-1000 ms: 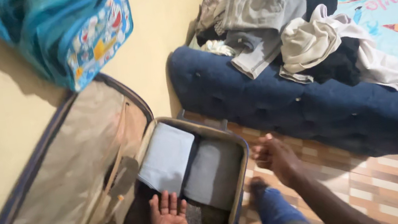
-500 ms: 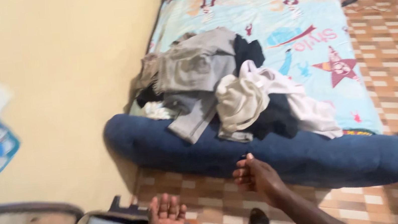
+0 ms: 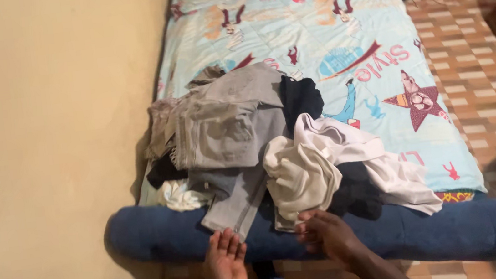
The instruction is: The person picks up a pair of pants from a bed, smooths them out, and folds them several times before placing them into an open suitcase. The person then repeats the process with a second pair of pants, smoothing and folding them by hand on the bed.
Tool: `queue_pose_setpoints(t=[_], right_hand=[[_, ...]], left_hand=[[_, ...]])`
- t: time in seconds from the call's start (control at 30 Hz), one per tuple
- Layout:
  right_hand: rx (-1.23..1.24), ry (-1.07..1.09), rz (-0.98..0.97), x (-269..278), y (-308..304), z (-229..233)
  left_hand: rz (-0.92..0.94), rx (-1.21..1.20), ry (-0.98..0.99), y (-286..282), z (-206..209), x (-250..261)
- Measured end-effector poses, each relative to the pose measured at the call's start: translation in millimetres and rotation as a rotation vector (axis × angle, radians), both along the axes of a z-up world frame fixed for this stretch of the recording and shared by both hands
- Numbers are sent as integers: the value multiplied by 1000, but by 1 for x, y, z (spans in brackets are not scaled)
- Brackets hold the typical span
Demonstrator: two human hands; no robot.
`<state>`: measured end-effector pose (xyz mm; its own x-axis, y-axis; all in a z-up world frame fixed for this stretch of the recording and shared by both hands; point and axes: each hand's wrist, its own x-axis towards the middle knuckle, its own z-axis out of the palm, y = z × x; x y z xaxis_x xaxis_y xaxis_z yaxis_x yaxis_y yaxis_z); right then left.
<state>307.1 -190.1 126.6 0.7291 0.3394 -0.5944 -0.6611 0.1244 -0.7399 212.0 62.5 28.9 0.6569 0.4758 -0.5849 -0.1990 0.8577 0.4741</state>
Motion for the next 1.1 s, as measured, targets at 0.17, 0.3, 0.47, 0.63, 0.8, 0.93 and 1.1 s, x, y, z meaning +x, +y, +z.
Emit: queue_pose_setpoints(t=[0.17, 0.3, 0.47, 0.63, 0.8, 0.93, 1.1], right_hand=[[-126, -76, 86, 48, 51, 24], [-262, -187, 60, 86, 79, 49], [-166, -477, 36, 105, 100, 72], [-622, -547, 147, 113, 115, 117], [-1040, -1114, 343, 140, 138, 148], [-1051, -1588, 136, 183, 150, 136], [-761, -1050, -117, 218, 149, 98]], left_hand=[[-189, -39, 86, 35, -15, 110], [-315, -65, 23, 50, -72, 183], [-411, -498, 153, 56, -110, 254], [-420, -104, 130, 52, -25, 271], [-456, 281, 1, 51, 120, 261], [-868, 607, -144, 37, 177, 236], [-574, 638, -446, 30, 135, 226]])
